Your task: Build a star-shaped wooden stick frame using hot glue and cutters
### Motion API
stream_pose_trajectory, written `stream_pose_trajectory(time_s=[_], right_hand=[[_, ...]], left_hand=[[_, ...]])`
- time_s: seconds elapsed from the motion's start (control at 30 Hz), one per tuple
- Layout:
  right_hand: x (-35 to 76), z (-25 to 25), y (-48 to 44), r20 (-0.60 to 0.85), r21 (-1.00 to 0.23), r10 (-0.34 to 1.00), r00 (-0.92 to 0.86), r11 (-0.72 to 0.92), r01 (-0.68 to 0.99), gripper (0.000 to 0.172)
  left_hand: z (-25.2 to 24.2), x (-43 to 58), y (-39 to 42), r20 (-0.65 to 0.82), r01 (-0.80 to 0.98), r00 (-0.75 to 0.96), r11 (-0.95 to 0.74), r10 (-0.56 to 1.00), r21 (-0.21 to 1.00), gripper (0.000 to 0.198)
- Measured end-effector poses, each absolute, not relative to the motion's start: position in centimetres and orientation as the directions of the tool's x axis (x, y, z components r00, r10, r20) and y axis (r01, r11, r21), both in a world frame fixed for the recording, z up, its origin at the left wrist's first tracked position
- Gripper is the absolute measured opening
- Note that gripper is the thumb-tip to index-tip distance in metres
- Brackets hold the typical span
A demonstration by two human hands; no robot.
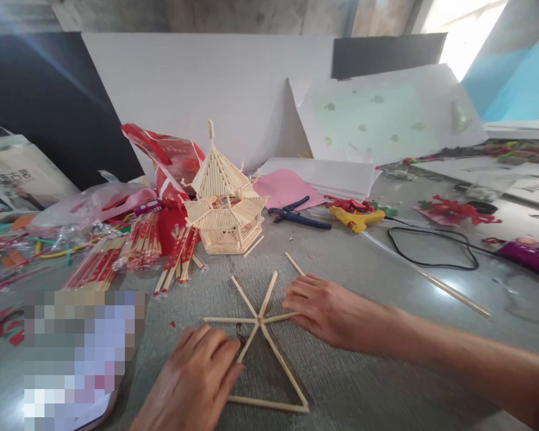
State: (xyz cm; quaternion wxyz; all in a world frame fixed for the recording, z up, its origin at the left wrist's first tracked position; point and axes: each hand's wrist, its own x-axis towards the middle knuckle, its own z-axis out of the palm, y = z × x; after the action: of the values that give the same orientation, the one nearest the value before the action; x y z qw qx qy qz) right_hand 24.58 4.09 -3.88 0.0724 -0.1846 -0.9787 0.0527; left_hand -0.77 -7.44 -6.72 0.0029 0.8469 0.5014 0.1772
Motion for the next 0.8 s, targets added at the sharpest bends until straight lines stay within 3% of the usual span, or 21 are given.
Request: stream_pose_trajectory(time_s=[0.1, 0.2, 0.33, 0.5, 0.8], right_hand=[[24.4, -3.9, 4.5, 0.161, -0.146, 0.377, -0.912, 0.923, 0.355, 0.021], [23.8, -3.3, 6.0, 0.168, -0.115, 0.350, -0.922, 0.935, 0.335, 0.035], [23.2, -2.8, 8.1, 0.096, -0.105, 0.322, -0.942, 0.944, 0.312, 0.042], [23.7, -3.4, 8.3, 0.047, -0.147, 0.282, -0.958, 0.951, 0.272, 0.056], [23.9, -3.9, 7.4, 0.060, -0.088, 0.303, -0.951, 0.951, 0.297, 0.045]], left_hand=[[-6.8, -0.5, -7.4, 0.271, 0.851, 0.431, -0.488, 0.861, 0.197, 0.018], [-5.8, -0.1, -6.0, 0.273, 0.868, 0.411, -0.465, 0.870, 0.174, 0.020], [-4.1, 0.3, -3.7, 0.193, 0.903, 0.362, -0.394, 0.912, 0.168, 0.024], [-4.1, 0.2, -2.9, 0.102, 0.869, 0.436, -0.448, 0.894, 0.210, 0.022], [-6.0, -0.4, -3.6, 0.119, 0.881, 0.408, -0.424, 0.905, 0.212, 0.029]])
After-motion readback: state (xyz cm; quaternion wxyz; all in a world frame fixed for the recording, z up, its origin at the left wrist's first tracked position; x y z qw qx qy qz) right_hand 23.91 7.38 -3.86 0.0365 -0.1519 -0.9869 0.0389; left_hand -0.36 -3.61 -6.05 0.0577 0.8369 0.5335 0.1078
